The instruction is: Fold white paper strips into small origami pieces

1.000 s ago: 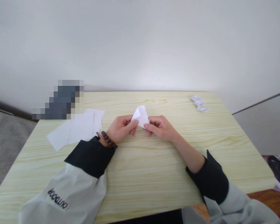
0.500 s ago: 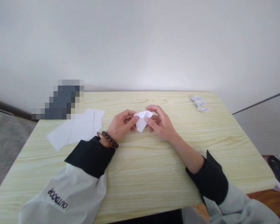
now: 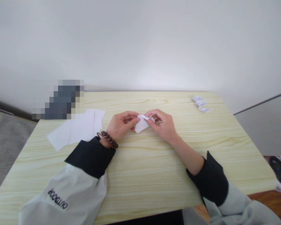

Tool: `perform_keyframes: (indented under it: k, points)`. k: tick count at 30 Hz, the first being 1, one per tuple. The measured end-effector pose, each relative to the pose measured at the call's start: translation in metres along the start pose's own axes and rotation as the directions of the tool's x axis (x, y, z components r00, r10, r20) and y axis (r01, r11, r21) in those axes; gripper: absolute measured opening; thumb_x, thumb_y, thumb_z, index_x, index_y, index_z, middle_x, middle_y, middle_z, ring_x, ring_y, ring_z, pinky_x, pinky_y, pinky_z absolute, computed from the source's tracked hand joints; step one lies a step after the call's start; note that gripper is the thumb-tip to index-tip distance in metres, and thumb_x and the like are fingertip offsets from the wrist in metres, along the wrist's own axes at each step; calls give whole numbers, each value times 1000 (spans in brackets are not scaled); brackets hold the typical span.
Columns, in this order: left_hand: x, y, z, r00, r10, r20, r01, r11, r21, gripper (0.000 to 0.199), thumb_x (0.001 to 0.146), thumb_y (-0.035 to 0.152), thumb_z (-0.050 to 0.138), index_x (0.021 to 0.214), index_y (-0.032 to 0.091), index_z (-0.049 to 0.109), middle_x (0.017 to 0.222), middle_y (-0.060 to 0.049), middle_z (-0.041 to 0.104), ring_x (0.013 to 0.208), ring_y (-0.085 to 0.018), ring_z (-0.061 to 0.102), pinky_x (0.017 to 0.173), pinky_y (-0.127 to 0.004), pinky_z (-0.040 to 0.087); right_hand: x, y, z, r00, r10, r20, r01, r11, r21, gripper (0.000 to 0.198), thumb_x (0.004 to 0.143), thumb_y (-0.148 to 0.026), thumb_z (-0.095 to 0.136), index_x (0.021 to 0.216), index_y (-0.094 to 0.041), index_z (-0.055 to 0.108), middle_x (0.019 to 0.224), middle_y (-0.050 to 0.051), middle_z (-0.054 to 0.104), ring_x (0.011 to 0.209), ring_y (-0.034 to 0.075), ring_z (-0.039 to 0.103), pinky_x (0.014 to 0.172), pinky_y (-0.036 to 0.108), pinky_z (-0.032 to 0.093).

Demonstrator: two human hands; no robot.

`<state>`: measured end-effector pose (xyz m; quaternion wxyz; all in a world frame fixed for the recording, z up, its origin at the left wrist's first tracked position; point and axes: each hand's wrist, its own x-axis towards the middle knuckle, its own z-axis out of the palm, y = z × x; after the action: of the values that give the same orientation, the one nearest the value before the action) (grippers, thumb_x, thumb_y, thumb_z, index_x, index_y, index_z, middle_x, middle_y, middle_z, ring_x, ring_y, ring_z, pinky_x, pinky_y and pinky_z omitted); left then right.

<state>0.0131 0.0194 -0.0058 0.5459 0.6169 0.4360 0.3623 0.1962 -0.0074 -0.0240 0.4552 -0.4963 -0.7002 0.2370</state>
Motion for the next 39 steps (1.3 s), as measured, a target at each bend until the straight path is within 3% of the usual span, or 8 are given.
perform_keyframes:
  k: [5,11,18,25,34,39]
  points:
    - [-1,3,-1,1000,14,8,-15,997,78,30,73,39,66,86,12,70,69,-3,69,54,-11,58,52,-22,51,1,-3,-1,997,-72,25,72,997,3,14,83,-26,59,93,-21,67,89,4,70,78,15,63,65,25,49]
    - [-1,6,-2,999,-19,29,15,991,136,30,75,41,63,80,12,70,63,-2,67,51,-11,58,52,-22,50,1,-3,-4,988,-155,5,155,988,25,15,83,-21,59,91,-22,71,88,5,71,79,15,65,65,26,50]
    - [0,0,-6,1000,-28,2,27,989,148,33,75,45,64,80,13,72,61,-2,65,55,-11,55,52,-20,45,1,0,-4,939,-343,28,344,936,-78,22,86,-19,55,99,-22,72,93,6,70,82,15,65,71,26,53]
    - [1,-1,-7,996,-54,-76,66,983,171,33,74,44,63,76,12,72,57,1,60,51,-9,47,48,-19,37,-1,2,-5,901,-418,116,432,885,-173,25,89,-19,50,106,-21,69,104,6,69,95,15,64,82,28,53]
    - [1,-2,-8,999,-39,-31,44,983,180,37,73,48,63,74,12,71,56,0,60,51,-9,47,47,-19,35,-2,0,-7,874,-456,168,484,787,-383,24,90,-21,50,105,-21,69,84,3,69,69,10,61,60,21,47]
    - [0,-1,-7,999,-22,-39,28,986,162,35,75,46,63,80,13,72,56,2,58,51,-8,43,47,-19,34,-2,2,-4,880,-454,139,474,830,-293,24,89,-20,51,107,-20,68,87,4,68,74,11,61,65,22,48]
